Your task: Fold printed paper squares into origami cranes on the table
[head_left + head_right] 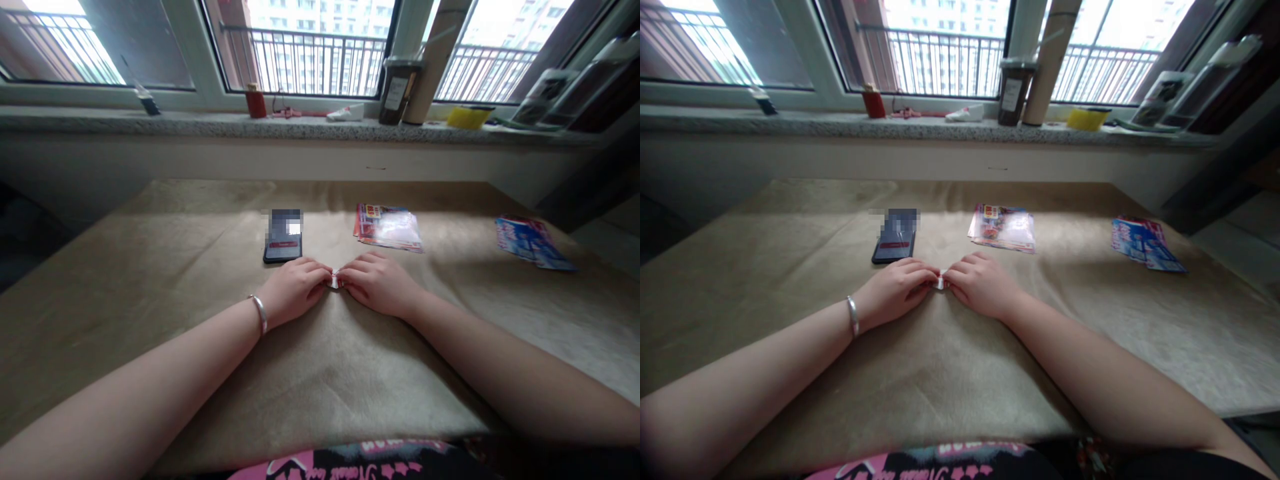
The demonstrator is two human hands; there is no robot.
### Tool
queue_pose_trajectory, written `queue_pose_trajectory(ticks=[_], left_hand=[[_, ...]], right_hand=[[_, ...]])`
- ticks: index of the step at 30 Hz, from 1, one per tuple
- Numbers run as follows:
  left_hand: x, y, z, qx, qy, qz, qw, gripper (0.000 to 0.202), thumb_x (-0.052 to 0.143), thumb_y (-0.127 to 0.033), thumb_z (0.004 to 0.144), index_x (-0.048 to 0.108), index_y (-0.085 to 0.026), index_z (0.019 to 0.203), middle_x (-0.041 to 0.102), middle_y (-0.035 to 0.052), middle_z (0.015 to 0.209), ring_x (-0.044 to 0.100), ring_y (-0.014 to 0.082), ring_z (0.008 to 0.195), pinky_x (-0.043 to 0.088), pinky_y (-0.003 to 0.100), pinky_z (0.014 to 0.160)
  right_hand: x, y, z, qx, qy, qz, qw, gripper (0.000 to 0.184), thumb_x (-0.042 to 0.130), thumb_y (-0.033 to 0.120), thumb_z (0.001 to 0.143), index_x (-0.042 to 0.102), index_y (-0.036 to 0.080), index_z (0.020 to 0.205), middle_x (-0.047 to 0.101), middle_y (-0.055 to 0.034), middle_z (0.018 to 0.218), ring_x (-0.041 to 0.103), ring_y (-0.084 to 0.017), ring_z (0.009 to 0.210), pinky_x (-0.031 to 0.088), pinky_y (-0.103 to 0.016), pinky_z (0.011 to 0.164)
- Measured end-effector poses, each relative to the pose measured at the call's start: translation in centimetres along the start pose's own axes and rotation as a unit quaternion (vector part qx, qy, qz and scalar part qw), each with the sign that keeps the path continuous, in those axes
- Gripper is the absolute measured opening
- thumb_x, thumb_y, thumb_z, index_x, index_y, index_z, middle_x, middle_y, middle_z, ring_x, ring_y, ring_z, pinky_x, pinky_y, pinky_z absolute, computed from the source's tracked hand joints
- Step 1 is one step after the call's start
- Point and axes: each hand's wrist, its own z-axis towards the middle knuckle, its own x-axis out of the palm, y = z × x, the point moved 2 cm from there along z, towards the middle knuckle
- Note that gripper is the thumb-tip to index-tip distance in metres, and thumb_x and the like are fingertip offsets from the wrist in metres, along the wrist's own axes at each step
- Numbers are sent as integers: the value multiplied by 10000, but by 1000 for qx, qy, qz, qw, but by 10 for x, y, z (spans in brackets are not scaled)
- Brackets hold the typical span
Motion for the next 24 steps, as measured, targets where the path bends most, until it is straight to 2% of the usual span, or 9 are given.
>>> queue_pose_trajectory(ticks=[4,10,18,24], left_hand=[[-1,-2,0,5,14,28,1000,159,520,-135,845,637,-162,950,680,45,968,596,184,915,500,336,854],[0,-7,-1,14,15,77,997,169,485,-154,883,647,-141,930,673,59,932,574,201,931,504,332,835],[-4,-10,-3,-21,36,102,994,194,472,-174,906,661,-175,953,652,55,926,585,172,852,510,302,764],[-5,-11,-4,-24,38,106,993,196,476,-194,905,660,-178,971,622,65,976,583,168,854,506,296,758]], right_hand=[[3,3,1,36,-7,20,999,298,480,273,896,612,194,1151,666,-64,958,551,-207,886,411,-346,810],[4,9,4,80,0,54,995,273,479,254,890,663,173,1076,637,-90,974,534,-203,912,441,-328,811],[1,7,1,72,-2,34,997,235,482,295,907,676,176,965,661,-78,929,553,-191,865,440,-305,756],[2,9,2,22,-7,17,1000,221,457,259,923,659,174,945,653,-80,936,538,-185,856,440,-300,752]])
